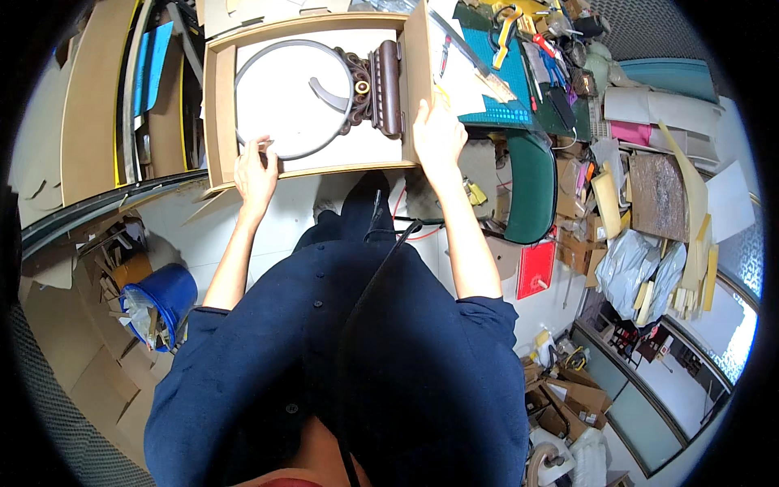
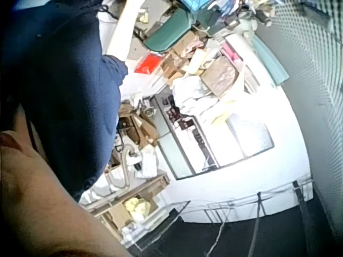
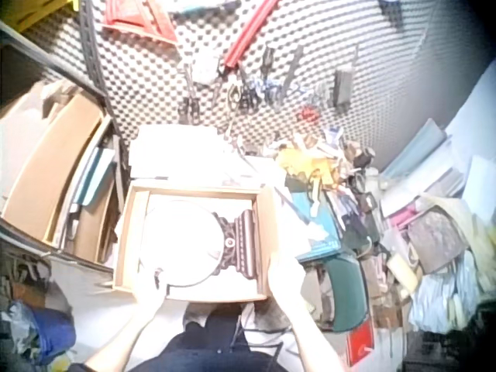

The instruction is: The person cuts a piece of cardboard on a table saw and then assembles a cardboard box. They place a decorative wooden object inside the box and fit the cut cardboard piece into the box structure.

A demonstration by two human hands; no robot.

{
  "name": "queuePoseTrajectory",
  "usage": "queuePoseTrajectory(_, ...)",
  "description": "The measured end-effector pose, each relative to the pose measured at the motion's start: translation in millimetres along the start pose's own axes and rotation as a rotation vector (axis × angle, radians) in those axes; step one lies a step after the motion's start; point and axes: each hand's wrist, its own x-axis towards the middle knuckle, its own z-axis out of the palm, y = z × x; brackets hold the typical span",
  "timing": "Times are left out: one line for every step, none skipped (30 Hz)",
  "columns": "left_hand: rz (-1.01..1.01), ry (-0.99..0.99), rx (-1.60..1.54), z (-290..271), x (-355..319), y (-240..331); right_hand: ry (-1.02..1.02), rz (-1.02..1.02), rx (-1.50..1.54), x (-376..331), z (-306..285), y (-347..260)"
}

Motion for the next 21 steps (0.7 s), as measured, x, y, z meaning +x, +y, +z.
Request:
queuePoseTrajectory(-0.007, -0.004, 0.014, -0.2, -0.3, 0.1, 0.016, -0.009, 0.004, -1.1, 1.1, -1.7)
queuePoseTrajectory(0.015, 0.011, 0.034, 0.2, 0.6, 0.4, 0.032, -0.018, 0.009, -1.8, 0.7, -3.3)
queuePoseTrajectory(0.037, 0.025, 0.055, 0.5, 1.5, 0.7, 0.015, -0.015, -0.009, -1.9, -3.0, -5.5)
queuePoseTrajectory(0.061, 0.044, 0.077, -1.8, 2.5, 1.4, -0.079, 0.013, -0.015, -1.0, -12.2, -9.6)
queuePoseTrajectory(0.023, 0.002, 0.068, -3.3, 4.3, 0.7, -0.166, 0.038, -0.022, 3.2, -21.1, -14.2)
queuePoseTrajectory(0.002, 0.005, 0.091, -3.8, 8.7, -1.7, -0.254, 0.065, -0.029, 6.9, -24.6, -16.0)
queuePoseTrajectory(-0.022, 0.004, 0.111, -4.3, 9.5, -4.1, -0.237, 0.034, -0.017, 7.6, -24.4, -13.7)
queuePoseTrajectory(-0.045, 0.002, 0.131, -5.7, 10.8, -7.2, -0.220, 0.005, -0.005, 8.0, -23.4, -11.3)
queuePoseTrajectory(0.034, 0.012, 0.220, -8.0, 15.7, -11.8, -0.203, -0.024, 0.007, 8.1, -22.8, -9.2)
queuePoseTrajectory(0.059, 0.040, 0.303, -6.4, 20.8, -24.2, -0.206, -0.021, -0.007, 10.1, -24.9, -11.4)
queuePoseTrajectory(0.065, 0.037, 0.397, -8.2, 26.5, -28.8, -0.213, -0.017, -0.018, 10.2, -25.0, -12.9)
queuePoseTrajectory(0.071, 0.033, 0.492, -10.4, 31.9, -33.2, -0.220, -0.012, -0.028, 10.3, -24.8, -13.5)
queuePoseTrajectory(0.034, -0.027, 0.486, -13.0, 37.1, -36.4, -0.225, -0.022, -0.029, 11.0, -24.1, -12.4)
queuePoseTrajectory(0.009, -0.058, 0.483, -13.9, 39.5, -37.8, -0.231, -0.031, -0.030, 11.6, -23.3, -11.0)
queuePoseTrajectory(0.071, -0.033, 0.520, -13.8, 40.3, -38.0, -0.237, -0.040, -0.031, 12.4, -22.9, -10.3)
queuePoseTrajectory(0.132, -0.004, 0.558, -14.8, 41.3, -37.1, -0.250, -0.044, -0.035, 14.2, -24.1, -11.5)
queuePoseTrajectory(0.100, -0.044, 0.533, -17.5, 42.5, -36.8, -0.263, -0.047, -0.039, 16.8, -26.6, -14.0)
queuePoseTrajectory(0.067, -0.083, 0.507, -21.4, 43.4, -36.6, -0.276, -0.052, -0.043, 19.0, -28.5, -16.4)
queuePoseTrajectory(0.039, -0.122, 0.478, -22.6, 44.2, -36.3, -0.278, -0.057, -0.033, 19.8, -30.9, -18.6)
queuePoseTrajectory(0.056, -0.108, 0.460, -22.6, 43.6, -38.1, -0.279, -0.064, -0.022, 20.0, -32.6, -21.8)
queuePoseTrajectory(0.073, -0.094, 0.442, -22.8, 42.7, -40.6, -0.281, -0.071, -0.011, 19.6, -32.5, -23.7)
